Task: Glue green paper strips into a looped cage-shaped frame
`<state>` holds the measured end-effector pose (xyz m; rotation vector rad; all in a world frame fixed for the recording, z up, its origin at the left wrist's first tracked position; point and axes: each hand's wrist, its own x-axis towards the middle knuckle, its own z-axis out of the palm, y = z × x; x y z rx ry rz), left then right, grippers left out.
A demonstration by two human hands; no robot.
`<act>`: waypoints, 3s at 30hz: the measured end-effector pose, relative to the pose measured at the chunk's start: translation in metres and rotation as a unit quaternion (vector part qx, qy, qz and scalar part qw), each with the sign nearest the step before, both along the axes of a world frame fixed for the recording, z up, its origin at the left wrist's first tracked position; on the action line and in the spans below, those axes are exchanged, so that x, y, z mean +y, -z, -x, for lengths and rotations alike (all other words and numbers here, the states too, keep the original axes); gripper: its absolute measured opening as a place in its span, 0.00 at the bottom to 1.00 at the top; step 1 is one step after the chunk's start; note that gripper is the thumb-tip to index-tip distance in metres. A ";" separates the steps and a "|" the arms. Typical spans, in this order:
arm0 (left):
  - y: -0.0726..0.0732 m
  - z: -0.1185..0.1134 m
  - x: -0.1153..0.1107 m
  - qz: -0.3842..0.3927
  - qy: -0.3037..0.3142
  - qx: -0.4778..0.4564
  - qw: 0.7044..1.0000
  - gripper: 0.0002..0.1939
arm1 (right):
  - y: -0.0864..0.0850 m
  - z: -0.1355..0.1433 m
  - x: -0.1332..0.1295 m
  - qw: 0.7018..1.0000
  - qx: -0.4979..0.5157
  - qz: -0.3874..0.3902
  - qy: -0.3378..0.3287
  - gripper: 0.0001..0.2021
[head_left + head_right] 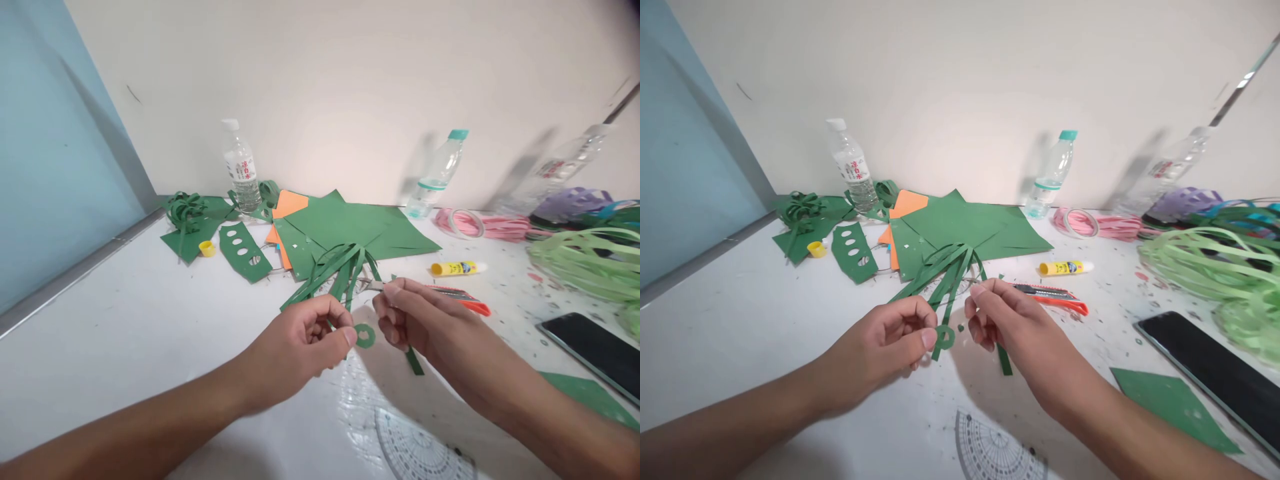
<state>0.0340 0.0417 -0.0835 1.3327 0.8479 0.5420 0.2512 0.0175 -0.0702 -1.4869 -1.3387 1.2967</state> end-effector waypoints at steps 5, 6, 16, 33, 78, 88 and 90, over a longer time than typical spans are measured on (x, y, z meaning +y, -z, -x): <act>-0.002 -0.001 0.003 -0.012 -0.015 -0.009 1.000 0.11 | -0.009 0.003 -0.003 0.995 0.046 0.063 -0.060 0.09; -0.003 -0.002 0.003 -0.014 -0.020 -0.012 1.000 0.11 | -0.010 0.004 -0.004 0.992 0.048 0.069 -0.093 0.08; -0.006 -0.003 0.004 -0.022 -0.023 -0.008 0.999 0.10 | -0.001 0.009 -0.006 0.995 0.016 0.048 -0.090 0.10; -0.008 -0.003 -0.007 -0.366 -0.085 0.128 0.918 0.06 | -0.001 0.007 -0.005 0.997 -0.010 0.036 -0.067 0.13; -0.007 -0.004 -0.010 -0.381 -0.079 0.165 0.907 0.06 | 0.000 0.010 -0.013 0.990 -0.116 0.009 -0.084 0.11; -0.008 -0.003 -0.010 -0.393 -0.070 0.195 0.896 0.07 | 0.001 0.011 -0.012 0.987 -0.136 -0.008 -0.083 0.10; -0.008 -0.003 -0.009 -0.404 -0.065 0.191 0.892 0.07 | 0.000 0.012 -0.013 0.985 -0.152 -0.025 -0.082 0.10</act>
